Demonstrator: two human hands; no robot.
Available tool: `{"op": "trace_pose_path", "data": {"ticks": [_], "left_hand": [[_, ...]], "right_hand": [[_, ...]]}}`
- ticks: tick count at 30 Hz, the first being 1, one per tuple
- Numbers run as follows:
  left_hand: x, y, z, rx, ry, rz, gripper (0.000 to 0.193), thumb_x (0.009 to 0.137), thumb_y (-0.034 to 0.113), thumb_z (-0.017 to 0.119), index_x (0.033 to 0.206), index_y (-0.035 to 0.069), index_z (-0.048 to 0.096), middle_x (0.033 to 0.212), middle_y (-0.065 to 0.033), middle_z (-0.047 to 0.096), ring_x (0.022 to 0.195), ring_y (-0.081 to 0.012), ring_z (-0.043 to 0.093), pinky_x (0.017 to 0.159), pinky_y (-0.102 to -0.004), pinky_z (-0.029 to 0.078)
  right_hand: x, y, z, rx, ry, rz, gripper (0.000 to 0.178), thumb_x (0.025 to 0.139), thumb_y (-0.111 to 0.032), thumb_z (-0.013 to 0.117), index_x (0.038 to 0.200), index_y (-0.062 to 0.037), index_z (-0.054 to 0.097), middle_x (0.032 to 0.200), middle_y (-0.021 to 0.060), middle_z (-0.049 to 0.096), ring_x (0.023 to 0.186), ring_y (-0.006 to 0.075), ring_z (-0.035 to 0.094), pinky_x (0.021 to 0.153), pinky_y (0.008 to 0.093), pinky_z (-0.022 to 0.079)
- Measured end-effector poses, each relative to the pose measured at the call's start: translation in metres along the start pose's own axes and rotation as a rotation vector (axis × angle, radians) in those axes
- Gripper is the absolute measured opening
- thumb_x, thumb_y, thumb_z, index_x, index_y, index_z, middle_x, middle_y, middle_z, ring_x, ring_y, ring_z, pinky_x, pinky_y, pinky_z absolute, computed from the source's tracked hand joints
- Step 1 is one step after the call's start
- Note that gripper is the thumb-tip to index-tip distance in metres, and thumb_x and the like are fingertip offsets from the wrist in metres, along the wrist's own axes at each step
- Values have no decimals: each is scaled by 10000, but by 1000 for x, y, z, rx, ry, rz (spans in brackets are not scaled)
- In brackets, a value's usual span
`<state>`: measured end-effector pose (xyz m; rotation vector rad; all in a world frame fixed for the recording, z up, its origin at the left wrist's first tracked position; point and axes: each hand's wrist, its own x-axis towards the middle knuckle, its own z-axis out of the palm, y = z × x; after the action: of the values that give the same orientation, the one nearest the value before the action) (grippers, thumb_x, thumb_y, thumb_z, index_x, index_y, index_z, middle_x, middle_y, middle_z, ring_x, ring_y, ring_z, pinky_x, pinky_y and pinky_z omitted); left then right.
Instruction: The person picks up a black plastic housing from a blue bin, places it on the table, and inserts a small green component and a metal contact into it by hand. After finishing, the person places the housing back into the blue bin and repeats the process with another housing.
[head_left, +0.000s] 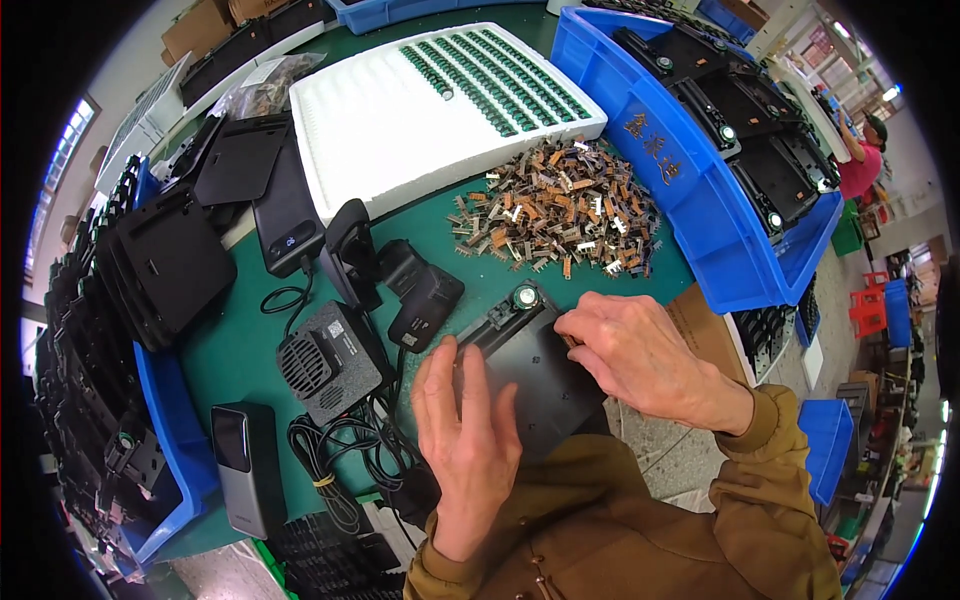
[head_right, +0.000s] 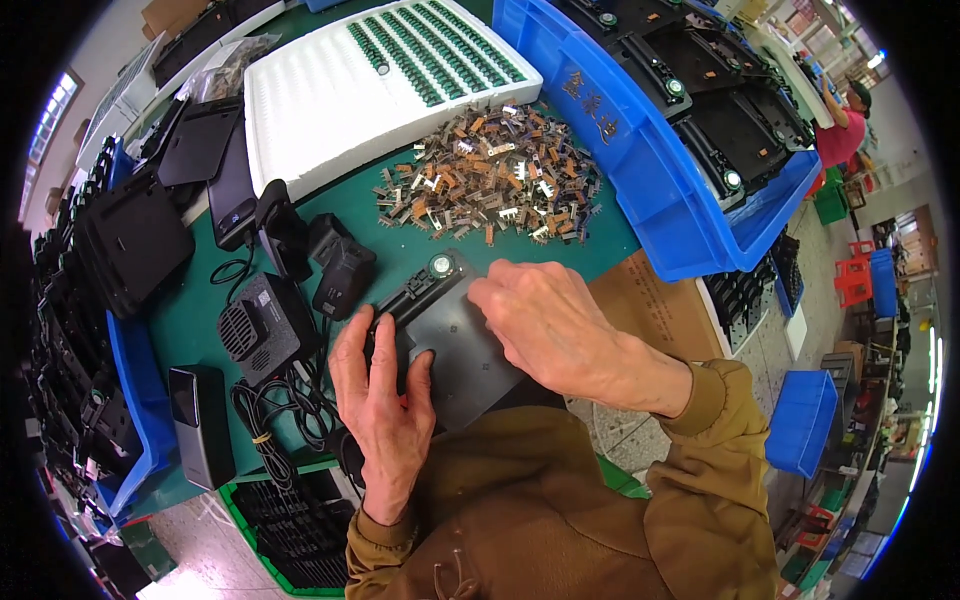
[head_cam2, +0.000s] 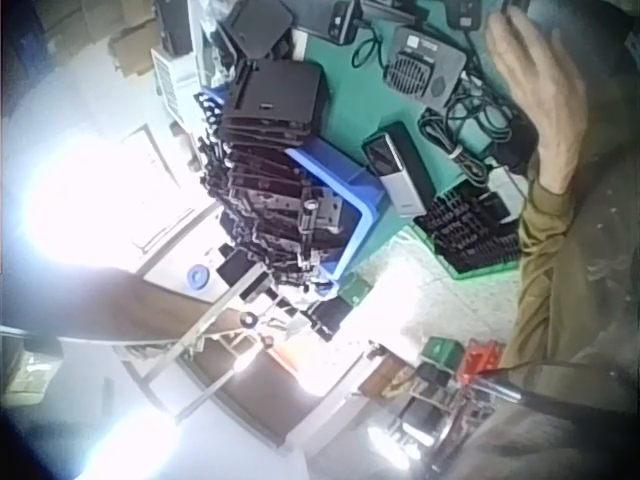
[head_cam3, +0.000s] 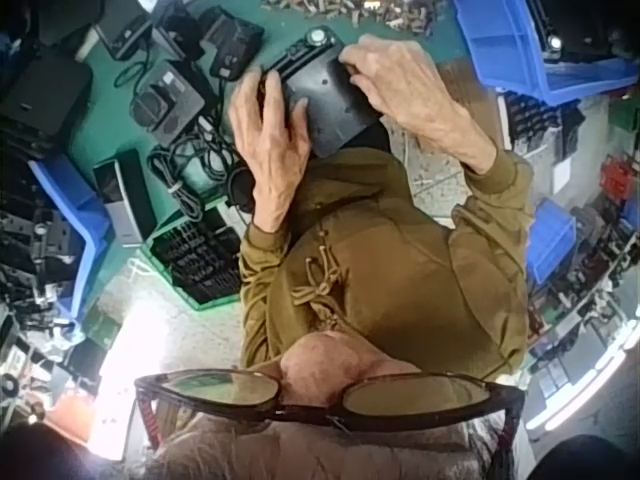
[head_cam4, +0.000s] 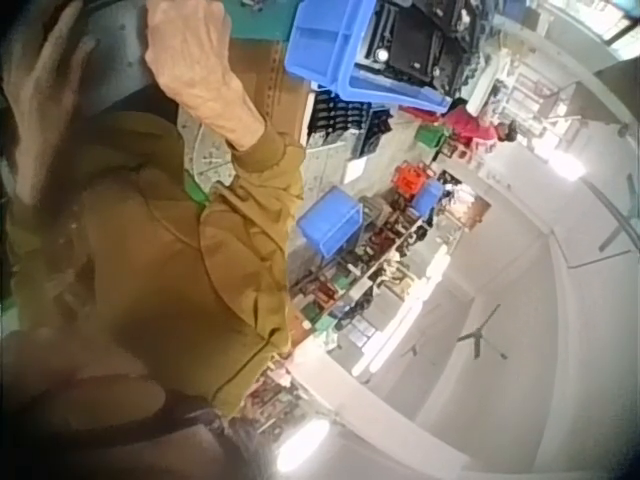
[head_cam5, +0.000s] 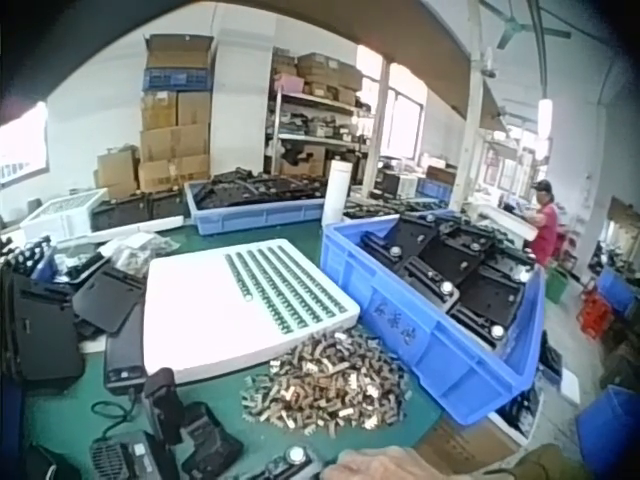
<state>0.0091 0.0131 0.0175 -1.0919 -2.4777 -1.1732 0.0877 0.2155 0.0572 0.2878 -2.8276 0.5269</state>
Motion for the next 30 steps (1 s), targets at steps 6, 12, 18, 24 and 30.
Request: {"op": "trace_pose_path", "data": {"ticks": [6,12,18,24,30], "left_hand": [[1,-1,0,-12,0,32,444,778,-16,762,1194,-82,624,1322,-243,534,1176,-447,550,951,-492,500],[0,-2,0,0,1,32,432,784,-17,759,1189,-86,626,1331,-238,533,1186,-448,545,954,-491,498],[-1,-3,1,-5,6,40,434,786,-16,759,1192,-89,625,1330,-242,535,1188,-448,545,957,-491,495],[-3,-2,4,-21,32,19,438,799,4,765,1212,-54,632,1332,-225,550,1191,-421,552,981,-474,478],[-4,-4,4,-31,42,-6,435,820,26,762,1234,-21,637,1340,-212,562,1197,-397,555,1006,-457,463]], "right_hand": [[-2,0,0,-38,-11,27,456,711,60,708,1130,6,536,937,160,531,797,358,545,623,439,409],[5,-2,-5,76,-112,146,357,743,22,687,1070,8,544,862,178,529,720,382,551,552,458,400],[1,-3,1,29,16,33,348,716,14,666,1043,40,549,814,176,518,675,388,538,546,481,397],[11,-14,-6,-53,7,5,407,677,-9,687,1044,39,519,828,175,509,695,393,538,548,497,392],[15,-17,-15,-10,-133,174,276,696,-10,680,947,56,587,785,180,550,693,406,589,566,490,443]]}}
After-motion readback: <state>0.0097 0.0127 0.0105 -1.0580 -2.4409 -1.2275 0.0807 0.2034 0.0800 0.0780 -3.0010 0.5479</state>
